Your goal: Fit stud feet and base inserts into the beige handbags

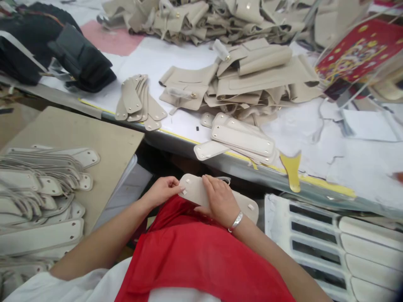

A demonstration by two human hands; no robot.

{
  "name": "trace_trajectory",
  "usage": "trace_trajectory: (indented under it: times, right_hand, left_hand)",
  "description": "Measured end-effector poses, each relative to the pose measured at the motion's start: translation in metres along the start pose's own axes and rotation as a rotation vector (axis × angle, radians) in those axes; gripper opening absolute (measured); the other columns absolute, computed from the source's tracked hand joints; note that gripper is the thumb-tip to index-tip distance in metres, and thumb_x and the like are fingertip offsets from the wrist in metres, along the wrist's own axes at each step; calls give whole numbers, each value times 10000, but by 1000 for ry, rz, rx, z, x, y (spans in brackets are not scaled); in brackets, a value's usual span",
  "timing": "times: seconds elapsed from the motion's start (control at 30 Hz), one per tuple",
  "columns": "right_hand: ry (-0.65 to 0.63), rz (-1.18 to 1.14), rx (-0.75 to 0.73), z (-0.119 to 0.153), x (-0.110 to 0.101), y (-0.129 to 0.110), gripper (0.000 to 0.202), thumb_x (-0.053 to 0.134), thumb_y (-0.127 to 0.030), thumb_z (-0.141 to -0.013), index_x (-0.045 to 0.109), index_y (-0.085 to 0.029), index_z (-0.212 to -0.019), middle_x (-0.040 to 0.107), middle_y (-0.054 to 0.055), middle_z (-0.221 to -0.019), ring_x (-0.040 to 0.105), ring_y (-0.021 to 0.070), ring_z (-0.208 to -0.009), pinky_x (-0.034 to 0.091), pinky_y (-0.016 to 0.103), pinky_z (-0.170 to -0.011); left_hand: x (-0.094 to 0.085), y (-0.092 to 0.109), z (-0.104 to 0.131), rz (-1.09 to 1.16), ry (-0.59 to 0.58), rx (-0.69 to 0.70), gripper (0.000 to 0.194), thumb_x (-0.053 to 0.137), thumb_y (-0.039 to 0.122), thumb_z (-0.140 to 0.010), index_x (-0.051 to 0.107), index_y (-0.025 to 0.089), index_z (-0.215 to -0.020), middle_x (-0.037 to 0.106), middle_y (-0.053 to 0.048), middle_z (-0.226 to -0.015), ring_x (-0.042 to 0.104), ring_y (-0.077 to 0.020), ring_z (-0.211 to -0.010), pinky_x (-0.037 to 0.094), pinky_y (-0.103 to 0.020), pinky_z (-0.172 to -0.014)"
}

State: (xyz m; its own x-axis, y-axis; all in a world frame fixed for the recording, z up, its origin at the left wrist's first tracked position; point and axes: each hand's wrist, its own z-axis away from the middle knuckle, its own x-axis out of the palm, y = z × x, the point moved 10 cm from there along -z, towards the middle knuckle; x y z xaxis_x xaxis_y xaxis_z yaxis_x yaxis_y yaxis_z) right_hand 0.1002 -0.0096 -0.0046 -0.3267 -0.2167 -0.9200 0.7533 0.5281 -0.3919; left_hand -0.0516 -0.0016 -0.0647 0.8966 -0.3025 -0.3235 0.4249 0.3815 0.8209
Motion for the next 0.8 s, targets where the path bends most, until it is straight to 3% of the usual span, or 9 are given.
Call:
trace_trajectory:
  times: [0.13, 0.4, 0.63, 0.8]
  right_hand:
    - [-42, 31, 33, 2, 7, 15, 889, 642, -589, -670, 374, -39, -1316, 473, 198, -1281, 459, 319, -1129, 365, 444, -958]
    - [-55, 81, 87, 49, -2, 58, 821, 594, -642, -682, 439, -59, -1239, 532, 192, -1196, 498, 304, -1086, 382, 432, -929]
    - [-29, 75, 44, 53, 1, 58, 855, 580, -657, -692, 398, -82, -1298, 494, 183, -1255, 464, 294, -1124, 362, 425, -940]
    - [-17, 88, 14, 54, 1, 56, 760, 584, -571, -723, 412, -84, -1281, 502, 175, -1247, 471, 284, -1115, 378, 414, -925]
  left_hand:
    - [-2, 7, -3, 93, -10, 43, 301, 577, 439, -752, 563, 145, -692, 480, 52, -516, 343, -57, -438, 280, -183, -444]
    - [-1, 7, -14, 38, -80, 9, 303, 602, 438, -712, 554, 146, -648, 432, 68, -459, 326, -53, -404, 253, -181, -420]
    - [3, -4, -10, 110, -114, -67, 324, 611, 466, -698, 548, 151, -655, 463, 63, -498, 339, -53, -421, 249, -175, -415]
    - [-3, -10, -15, -46, -28, 15, 336, 606, 466, -704, 565, 145, -612, 499, 40, -518, 386, -72, -462, 278, -187, -446]
